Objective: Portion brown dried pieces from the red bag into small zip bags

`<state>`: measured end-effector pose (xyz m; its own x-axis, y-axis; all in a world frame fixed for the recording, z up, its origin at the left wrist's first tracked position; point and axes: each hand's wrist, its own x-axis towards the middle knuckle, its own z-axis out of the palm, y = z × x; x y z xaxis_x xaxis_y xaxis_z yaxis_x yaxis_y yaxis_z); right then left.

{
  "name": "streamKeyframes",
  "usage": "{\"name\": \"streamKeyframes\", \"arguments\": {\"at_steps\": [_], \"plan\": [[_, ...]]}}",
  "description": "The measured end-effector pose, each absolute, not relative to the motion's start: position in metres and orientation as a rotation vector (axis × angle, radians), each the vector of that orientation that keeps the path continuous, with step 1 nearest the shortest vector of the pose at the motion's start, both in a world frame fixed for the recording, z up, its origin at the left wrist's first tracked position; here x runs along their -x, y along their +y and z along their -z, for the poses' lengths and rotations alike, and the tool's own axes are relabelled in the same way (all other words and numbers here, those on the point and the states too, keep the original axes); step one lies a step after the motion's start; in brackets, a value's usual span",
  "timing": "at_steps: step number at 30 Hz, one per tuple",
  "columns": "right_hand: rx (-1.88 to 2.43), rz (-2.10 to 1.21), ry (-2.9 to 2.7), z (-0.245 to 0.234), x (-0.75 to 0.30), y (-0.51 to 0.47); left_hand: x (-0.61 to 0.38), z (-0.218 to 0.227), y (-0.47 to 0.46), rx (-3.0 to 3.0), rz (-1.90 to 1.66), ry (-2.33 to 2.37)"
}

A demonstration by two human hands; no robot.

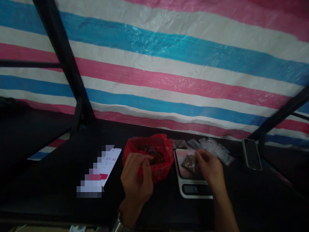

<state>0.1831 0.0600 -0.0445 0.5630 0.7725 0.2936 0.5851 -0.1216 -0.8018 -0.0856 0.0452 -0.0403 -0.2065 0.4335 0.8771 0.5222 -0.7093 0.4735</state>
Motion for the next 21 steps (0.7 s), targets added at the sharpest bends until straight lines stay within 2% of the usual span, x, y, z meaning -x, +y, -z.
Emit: {"name": "streamKeyframes", "arguments": {"at_steps": [3,5,10,15,21], "plan": [[1.924,0.054,-1.102,0.055,-0.198,0.058,0.082,0.037,0.042,1.947,2.038,-1.096],[1.927,0.128,-0.998,0.058,-0.21,0.054,0.077,0.035,0.038,1.965,2.026,-1.051],[1.864,0.093,-0.731,0.063,-0.23,0.048,0.055,0.039,0.02,2.123,1.937,-0.891],[1.741,0.12,-0.661,0.064,-0.235,0.047,0.038,0.053,0.004,2.153,1.866,-0.984],[1.647,0.012,-0.649,0.066,-0.245,0.048,0.053,0.041,0.019,2.144,1.75,-0.874]]}}
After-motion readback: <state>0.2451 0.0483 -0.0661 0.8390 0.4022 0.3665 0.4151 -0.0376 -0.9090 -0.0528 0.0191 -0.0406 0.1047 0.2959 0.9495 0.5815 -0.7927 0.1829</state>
